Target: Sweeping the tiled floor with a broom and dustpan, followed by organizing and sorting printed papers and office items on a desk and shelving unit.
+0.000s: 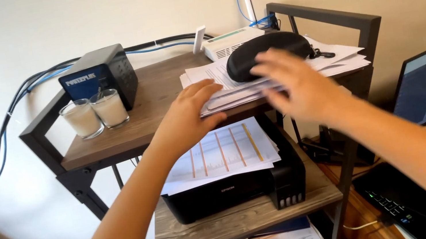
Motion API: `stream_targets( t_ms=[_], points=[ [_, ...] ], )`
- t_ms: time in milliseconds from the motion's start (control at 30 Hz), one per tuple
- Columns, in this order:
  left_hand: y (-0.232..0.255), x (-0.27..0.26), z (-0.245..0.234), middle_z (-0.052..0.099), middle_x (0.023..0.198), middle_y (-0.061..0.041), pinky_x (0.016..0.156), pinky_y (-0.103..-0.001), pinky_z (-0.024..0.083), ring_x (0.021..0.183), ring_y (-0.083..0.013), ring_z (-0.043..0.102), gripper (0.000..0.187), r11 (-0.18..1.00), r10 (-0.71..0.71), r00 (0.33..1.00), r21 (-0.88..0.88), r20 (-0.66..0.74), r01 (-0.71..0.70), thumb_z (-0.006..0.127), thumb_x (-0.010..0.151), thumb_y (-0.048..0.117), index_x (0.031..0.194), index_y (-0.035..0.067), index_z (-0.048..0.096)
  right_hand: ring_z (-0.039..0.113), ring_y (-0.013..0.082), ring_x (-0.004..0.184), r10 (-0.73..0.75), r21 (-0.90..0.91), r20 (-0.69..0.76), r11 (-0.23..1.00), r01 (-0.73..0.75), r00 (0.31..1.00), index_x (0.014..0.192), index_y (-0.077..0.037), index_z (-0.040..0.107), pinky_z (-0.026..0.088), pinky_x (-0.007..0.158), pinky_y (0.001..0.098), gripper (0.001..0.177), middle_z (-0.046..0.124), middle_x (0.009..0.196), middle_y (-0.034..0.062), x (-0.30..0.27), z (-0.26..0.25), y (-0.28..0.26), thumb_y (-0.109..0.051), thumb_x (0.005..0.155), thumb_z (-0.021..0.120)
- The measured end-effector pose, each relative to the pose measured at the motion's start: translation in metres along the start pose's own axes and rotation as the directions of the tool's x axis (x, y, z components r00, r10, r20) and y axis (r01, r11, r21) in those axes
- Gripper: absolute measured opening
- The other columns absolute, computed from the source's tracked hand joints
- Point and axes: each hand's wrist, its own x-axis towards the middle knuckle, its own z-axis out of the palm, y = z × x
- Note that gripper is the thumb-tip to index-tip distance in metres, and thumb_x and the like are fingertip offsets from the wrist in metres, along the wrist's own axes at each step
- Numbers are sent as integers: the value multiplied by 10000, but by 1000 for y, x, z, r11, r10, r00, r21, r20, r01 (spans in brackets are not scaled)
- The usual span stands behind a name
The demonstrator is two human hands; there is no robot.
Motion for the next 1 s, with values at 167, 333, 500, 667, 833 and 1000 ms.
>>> stream_targets(
  t_ms=[167, 333, 500, 667, 833, 1000],
  points=[
    [-10, -10, 21, 714, 1268, -153, 1091, -478, 509, 1257, -389, 650, 219, 948, -312, 941, -25, 130, 318, 651, 997, 282, 1103, 95, 695, 565, 366, 1332, -75, -35, 46, 996, 76, 996, 1306, -6, 606, 417, 1152, 480, 376, 630, 1338, 163, -9, 40, -42, -26, 932, 647],
    [3, -27, 51, 520, 1433, -265, 1085, -566, 384, 1345, -535, 431, 305, 978, -158, 955, 92, -251, 186, 701, 935, 161, 1190, 10, 627, 529, 389, 1360, -69, -212, -40, 976, 59, 997, 1296, -1, 609, 385, 1172, 512, 455, 617, 1359, 183, -21, 60, -48, 57, 844, 612],
    [0, -30, 54, 477, 1482, -260, 1132, -566, 367, 1388, -513, 412, 396, 970, -237, 940, 2, -244, 245, 691, 933, 142, 1286, 23, 555, 490, 408, 1401, -46, -204, -59, 978, 33, 997, 1336, -2, 588, 359, 1199, 539, 435, 599, 1393, 186, -26, 69, -48, 66, 906, 598],
    [26, -42, 23, 360, 1504, -350, 1128, -598, 292, 1415, -582, 260, 600, 992, -118, 958, 14, -262, 126, 771, 822, 131, 1332, -40, 505, 446, 453, 1426, -33, -135, -131, 991, 15, 991, 1405, 57, 531, 348, 1205, 539, 551, 517, 1467, 259, -42, 36, -80, 80, 859, 606],
    [62, -70, 32, 413, 1551, -264, 1183, -565, 322, 1487, -511, 298, 508, 995, -99, 951, -17, -292, 98, 745, 901, 110, 1352, 8, 533, 488, 409, 1418, 126, 3, -157, 992, -127, 980, 1383, -5, 564, 410, 1176, 466, 458, 532, 1486, 222, -86, 16, -96, 24, 931, 634],
    [106, -99, 70, 479, 1547, -187, 1215, -521, 350, 1506, -433, 369, 428, 985, -168, 945, -83, -281, 150, 726, 925, 84, 1322, 48, 571, 632, 315, 1268, 479, 319, -56, 840, -439, 876, 1377, -48, 563, 508, 1009, 325, 412, 548, 1512, 180, -152, 4, -86, -24, 968, 604]
  ],
)
